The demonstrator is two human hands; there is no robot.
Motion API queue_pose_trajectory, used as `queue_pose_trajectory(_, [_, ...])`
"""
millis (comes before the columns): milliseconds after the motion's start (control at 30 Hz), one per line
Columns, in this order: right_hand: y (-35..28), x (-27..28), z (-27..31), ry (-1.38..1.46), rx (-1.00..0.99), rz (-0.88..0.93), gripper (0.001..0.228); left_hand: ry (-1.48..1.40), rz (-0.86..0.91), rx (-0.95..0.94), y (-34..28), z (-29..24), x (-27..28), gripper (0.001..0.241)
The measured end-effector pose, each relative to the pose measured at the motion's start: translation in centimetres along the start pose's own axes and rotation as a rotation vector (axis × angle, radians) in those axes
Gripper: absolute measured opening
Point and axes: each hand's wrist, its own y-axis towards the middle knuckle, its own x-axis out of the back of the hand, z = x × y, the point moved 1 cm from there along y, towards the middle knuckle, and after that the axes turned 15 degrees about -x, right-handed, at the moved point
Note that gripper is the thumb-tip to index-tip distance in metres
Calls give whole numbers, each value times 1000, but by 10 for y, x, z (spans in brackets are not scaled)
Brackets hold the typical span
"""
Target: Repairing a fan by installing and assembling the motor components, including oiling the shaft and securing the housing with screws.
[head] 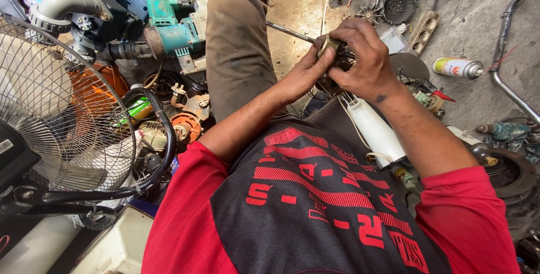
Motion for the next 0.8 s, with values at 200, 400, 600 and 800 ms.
queue_pose_trajectory(200, [-18,43,-19,-11,65,-15,56,-101,92,-269,-4,22,5,66])
queue_pose_trajectory(400, [-50,84,-8,-40,99,37,43,-49,96,-250,-9,-2,2,35])
queue_pose_trajectory(600, [-54,59,0,60,-86,31,44,-94,149,-286,-8,4,7,36])
queue_pose_trajectory(800, [-46,44,-11,188,-149,164,48,-111,237,-292,-6,0,14,31])
